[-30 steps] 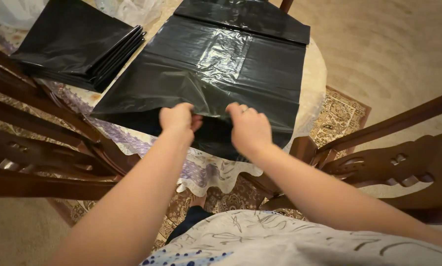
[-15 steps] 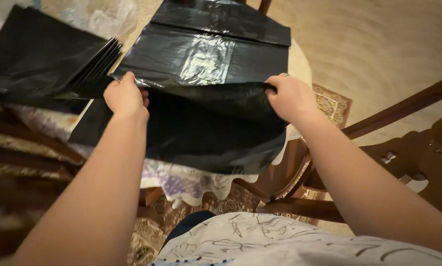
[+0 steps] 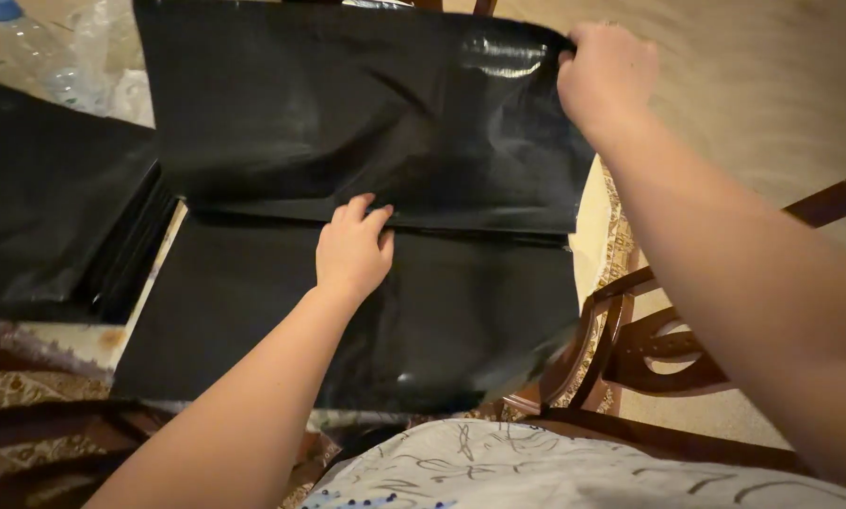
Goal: The person folds multiple black plastic sheets on a table, aligning edges and pressing down to create creases. The folded sheets are stacked to the left side of the table.
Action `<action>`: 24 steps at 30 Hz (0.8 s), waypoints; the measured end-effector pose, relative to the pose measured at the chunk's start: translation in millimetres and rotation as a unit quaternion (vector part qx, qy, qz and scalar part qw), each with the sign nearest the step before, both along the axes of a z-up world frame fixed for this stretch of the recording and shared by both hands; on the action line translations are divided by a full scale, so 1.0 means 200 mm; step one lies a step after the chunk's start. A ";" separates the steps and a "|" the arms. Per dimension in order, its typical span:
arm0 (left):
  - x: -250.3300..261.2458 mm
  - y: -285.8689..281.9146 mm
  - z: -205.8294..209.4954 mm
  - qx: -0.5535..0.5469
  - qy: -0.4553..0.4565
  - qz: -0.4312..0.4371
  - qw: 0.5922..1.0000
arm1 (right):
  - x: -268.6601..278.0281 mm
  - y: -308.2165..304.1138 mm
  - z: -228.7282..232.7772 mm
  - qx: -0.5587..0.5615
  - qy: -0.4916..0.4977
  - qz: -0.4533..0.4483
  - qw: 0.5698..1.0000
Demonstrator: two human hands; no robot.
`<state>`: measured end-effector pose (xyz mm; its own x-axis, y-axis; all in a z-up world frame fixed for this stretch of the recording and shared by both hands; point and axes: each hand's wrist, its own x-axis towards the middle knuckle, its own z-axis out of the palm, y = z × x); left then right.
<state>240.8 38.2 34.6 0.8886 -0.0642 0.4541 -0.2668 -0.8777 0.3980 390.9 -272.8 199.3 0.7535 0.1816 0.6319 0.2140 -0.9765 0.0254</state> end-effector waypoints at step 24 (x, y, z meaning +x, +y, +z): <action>0.39 0.11 -0.15 0.154 0.098 -0.116 0.976 | -0.38 0.51 -0.76 -0.106 0.320 0.104 0.936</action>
